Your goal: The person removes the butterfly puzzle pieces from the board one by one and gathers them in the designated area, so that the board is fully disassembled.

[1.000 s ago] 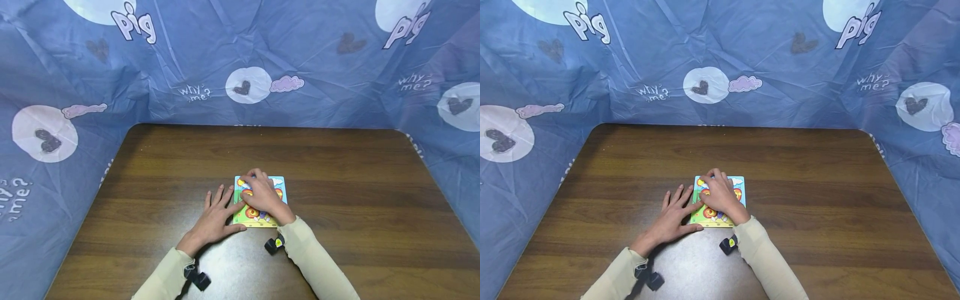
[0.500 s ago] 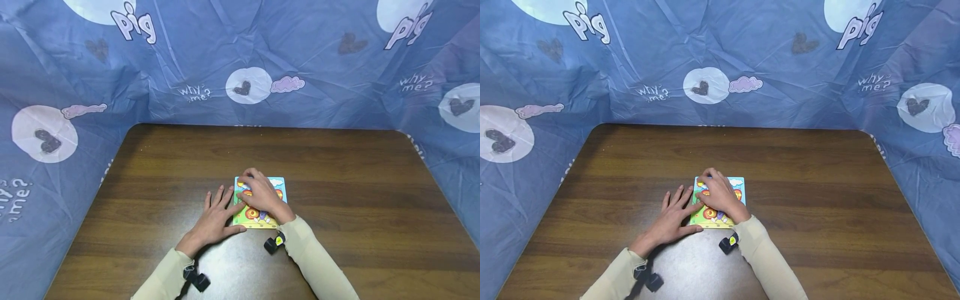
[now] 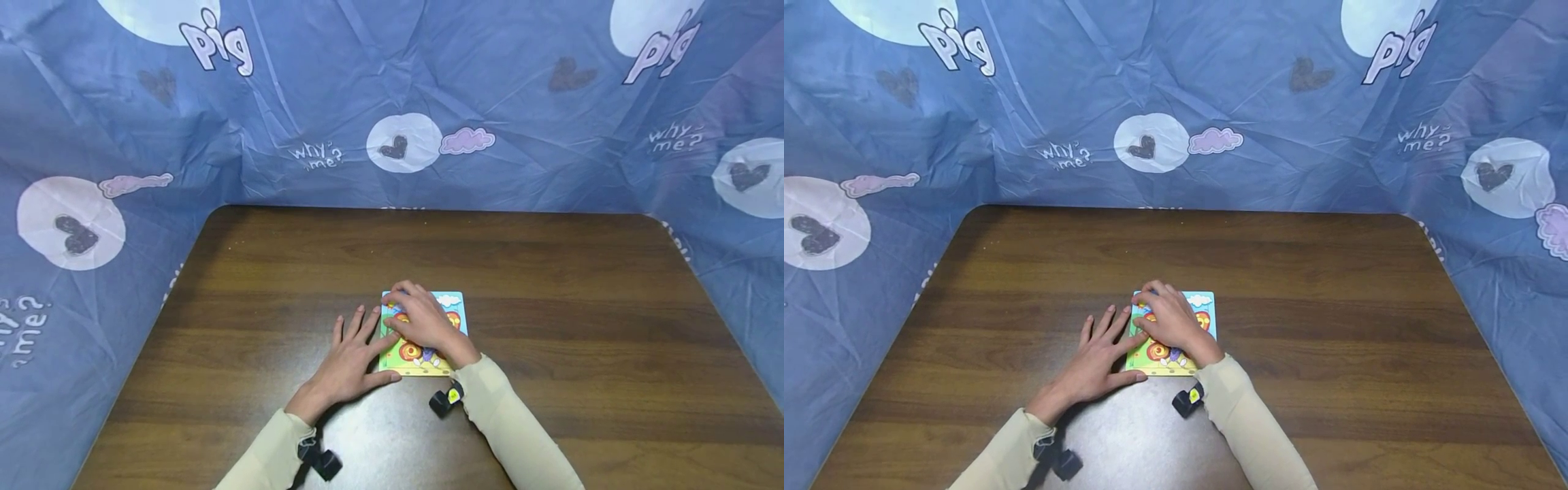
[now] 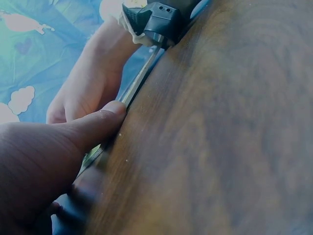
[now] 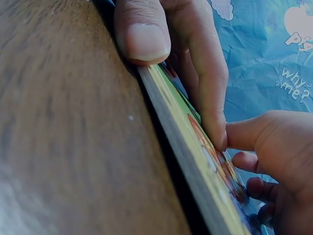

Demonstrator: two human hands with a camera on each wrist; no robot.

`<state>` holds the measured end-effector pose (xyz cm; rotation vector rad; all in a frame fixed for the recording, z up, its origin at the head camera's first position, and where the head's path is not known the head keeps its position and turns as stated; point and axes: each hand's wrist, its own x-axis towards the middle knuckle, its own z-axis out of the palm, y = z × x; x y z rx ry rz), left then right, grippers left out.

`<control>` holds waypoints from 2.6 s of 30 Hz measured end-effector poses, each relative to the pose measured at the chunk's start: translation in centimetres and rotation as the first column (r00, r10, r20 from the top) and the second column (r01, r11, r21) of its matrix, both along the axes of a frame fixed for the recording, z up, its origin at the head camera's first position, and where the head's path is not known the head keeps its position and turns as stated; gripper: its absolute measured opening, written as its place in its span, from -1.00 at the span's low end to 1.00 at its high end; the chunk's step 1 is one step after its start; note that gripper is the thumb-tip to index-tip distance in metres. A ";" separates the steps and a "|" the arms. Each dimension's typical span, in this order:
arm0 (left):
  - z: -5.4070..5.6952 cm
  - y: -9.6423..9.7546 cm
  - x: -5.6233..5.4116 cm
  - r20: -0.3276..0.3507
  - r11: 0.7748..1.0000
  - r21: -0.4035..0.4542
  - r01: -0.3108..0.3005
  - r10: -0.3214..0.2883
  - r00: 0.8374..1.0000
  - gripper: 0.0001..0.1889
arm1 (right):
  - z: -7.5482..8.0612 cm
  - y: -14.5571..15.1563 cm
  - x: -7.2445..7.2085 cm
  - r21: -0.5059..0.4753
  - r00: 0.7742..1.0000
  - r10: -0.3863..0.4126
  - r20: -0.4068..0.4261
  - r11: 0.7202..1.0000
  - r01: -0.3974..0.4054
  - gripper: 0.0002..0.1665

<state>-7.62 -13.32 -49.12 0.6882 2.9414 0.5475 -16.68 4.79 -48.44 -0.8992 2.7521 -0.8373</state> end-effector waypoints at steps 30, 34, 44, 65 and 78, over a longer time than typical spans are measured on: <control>0.1 0.0 0.0 0.013 1.000 -0.001 -0.008 0.008 1.000 -0.27 | -0.5 -0.2 -0.1 -0.228 0.984 -0.093 0.149 0.965 0.126 -0.30; 0.2 0.0 0.0 0.012 1.000 0.010 -0.006 0.005 1.000 -0.28 | -0.3 -0.2 0.0 -0.201 0.982 -0.120 0.148 0.968 0.149 -0.27; 0.3 0.0 0.0 0.025 1.000 0.023 -0.004 0.003 1.000 -0.28 | 0.1 -0.2 0.1 -0.126 0.978 -0.165 0.127 0.975 0.181 -0.24; 0.4 0.0 0.1 0.051 1.000 0.016 -0.016 0.015 0.999 -0.27 | 0.3 0.0 0.4 -0.051 0.987 -0.162 0.002 0.985 0.162 -0.38; 0.4 0.1 0.0 0.055 1.000 0.004 -0.018 0.018 0.998 -0.28 | 0.9 -0.2 0.6 -0.006 0.985 -0.173 0.013 0.985 0.173 -0.29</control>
